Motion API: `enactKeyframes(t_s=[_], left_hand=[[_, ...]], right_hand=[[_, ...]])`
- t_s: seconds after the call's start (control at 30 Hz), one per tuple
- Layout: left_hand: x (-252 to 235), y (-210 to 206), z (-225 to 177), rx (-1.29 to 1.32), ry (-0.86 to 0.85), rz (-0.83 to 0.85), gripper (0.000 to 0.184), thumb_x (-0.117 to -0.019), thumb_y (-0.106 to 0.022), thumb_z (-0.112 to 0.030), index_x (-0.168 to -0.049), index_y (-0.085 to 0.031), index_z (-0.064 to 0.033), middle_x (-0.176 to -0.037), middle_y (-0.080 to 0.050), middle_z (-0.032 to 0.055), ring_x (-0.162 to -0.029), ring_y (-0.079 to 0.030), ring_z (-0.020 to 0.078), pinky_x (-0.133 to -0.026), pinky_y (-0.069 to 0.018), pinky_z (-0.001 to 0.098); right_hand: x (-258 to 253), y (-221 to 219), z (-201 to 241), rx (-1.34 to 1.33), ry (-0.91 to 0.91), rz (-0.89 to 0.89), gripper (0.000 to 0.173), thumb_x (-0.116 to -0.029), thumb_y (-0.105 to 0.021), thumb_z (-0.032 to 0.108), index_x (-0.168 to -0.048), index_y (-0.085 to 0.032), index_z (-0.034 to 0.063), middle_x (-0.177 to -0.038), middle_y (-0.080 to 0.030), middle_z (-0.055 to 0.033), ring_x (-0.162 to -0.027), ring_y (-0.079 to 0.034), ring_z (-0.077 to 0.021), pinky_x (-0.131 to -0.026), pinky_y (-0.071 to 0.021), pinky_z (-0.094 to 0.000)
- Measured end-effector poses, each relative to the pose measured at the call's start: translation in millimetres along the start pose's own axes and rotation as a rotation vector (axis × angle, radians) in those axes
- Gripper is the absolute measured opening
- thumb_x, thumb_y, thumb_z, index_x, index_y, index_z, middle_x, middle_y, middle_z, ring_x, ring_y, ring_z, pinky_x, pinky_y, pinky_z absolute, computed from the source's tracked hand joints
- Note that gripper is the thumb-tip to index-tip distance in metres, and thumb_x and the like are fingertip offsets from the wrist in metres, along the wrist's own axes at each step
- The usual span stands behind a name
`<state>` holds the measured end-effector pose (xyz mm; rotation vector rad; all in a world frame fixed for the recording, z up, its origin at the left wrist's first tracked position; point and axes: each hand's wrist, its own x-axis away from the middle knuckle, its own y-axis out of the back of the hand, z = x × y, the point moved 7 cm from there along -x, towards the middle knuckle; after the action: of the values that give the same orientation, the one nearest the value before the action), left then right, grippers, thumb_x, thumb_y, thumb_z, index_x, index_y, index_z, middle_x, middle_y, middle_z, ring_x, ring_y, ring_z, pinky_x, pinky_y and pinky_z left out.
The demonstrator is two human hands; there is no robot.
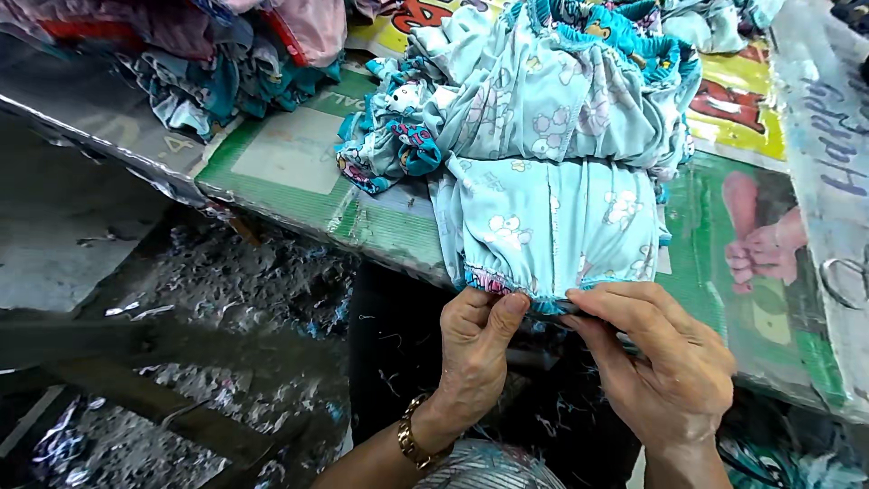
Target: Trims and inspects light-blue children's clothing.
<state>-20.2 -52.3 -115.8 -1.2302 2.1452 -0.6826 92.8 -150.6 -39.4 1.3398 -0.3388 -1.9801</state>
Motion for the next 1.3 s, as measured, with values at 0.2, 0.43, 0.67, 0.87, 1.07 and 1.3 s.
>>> enactKeyframes(t_s=[0.2,0.43,0.67,0.87,1.07,1.3], left_hand=[[0,1,2,0.049,0.026,-0.020,0.011,-0.0977,-0.068,-0.016,-0.102,-0.074,-0.0072,-0.097,-0.077,0.0047,-0.093,-0.074,0.0112,-0.088,-0.0607,0.0316],[4,0,5,0.167,0.167,-0.079,0.010,-0.0971,-0.068,-0.011,-0.099,-0.071,-0.0015,-0.091,-0.076,0.0105,-0.085,-0.075,0.0133,-0.082,-0.0620,0.0307],[8,0,13,0.174,0.181,-0.056,0.012,-0.0964,-0.069,-0.011,-0.102,-0.071,-0.0007,-0.096,-0.076,0.0118,-0.090,-0.075,0.0156,-0.085,-0.0617,0.0338],[10,5,8,-0.008,0.142,0.020,0.012,-0.0966,-0.069,-0.011,-0.102,-0.073,-0.0016,-0.096,-0.076,0.0086,-0.089,-0.075,0.0139,-0.085,-0.0622,0.0329],[25,-1,-32,-1.222,-0.691,0.278,0.021,-0.1006,-0.066,-0.025,-0.120,-0.061,-0.0215,-0.118,-0.059,-0.0028,-0.111,-0.056,0.0072,-0.098,-0.0431,0.0249],[-32,-32,-53,-1.139,-0.691,0.580,0.012,-0.1015,-0.064,-0.020,-0.100,-0.071,-0.0115,-0.105,-0.073,0.0017,-0.113,-0.064,0.0115,-0.111,-0.0372,0.0430]], right_hand=[[-3,-7,-10,-0.292,-0.095,0.092,0.030,-0.0951,-0.075,0.030,-0.115,-0.063,0.0098,-0.097,-0.065,0.0034,-0.087,-0.059,0.0062,-0.075,-0.0486,-0.0073],[4,-18,20,0.121,0.284,-0.077,0.013,-0.1000,-0.066,0.016,-0.102,-0.070,0.0037,-0.078,-0.063,-0.0084,-0.067,-0.056,-0.0183,-0.064,-0.0437,-0.0304],[25,-23,14,0.056,0.224,-0.003,0.013,-0.1018,-0.062,0.018,-0.097,-0.065,0.0068,-0.078,-0.063,-0.0060,-0.069,-0.058,-0.0155,-0.064,-0.0444,-0.0276],[29,-21,10,0.026,0.178,-0.012,0.011,-0.1025,-0.061,0.019,-0.101,-0.064,0.0086,-0.082,-0.065,-0.0051,-0.073,-0.060,-0.0129,-0.066,-0.0456,-0.0244],[27,-19,13,0.018,0.188,-0.003,0.011,-0.1027,-0.059,0.017,-0.101,-0.064,0.0079,-0.081,-0.064,-0.0063,-0.071,-0.059,-0.0143,-0.064,-0.0451,-0.0255],[11,-10,-3,0.197,0.138,-0.072,0.030,-0.0977,-0.070,0.033,-0.117,-0.058,0.0141,-0.104,-0.059,-0.0068,-0.089,-0.060,-0.0148,-0.077,-0.0501,-0.0238]])
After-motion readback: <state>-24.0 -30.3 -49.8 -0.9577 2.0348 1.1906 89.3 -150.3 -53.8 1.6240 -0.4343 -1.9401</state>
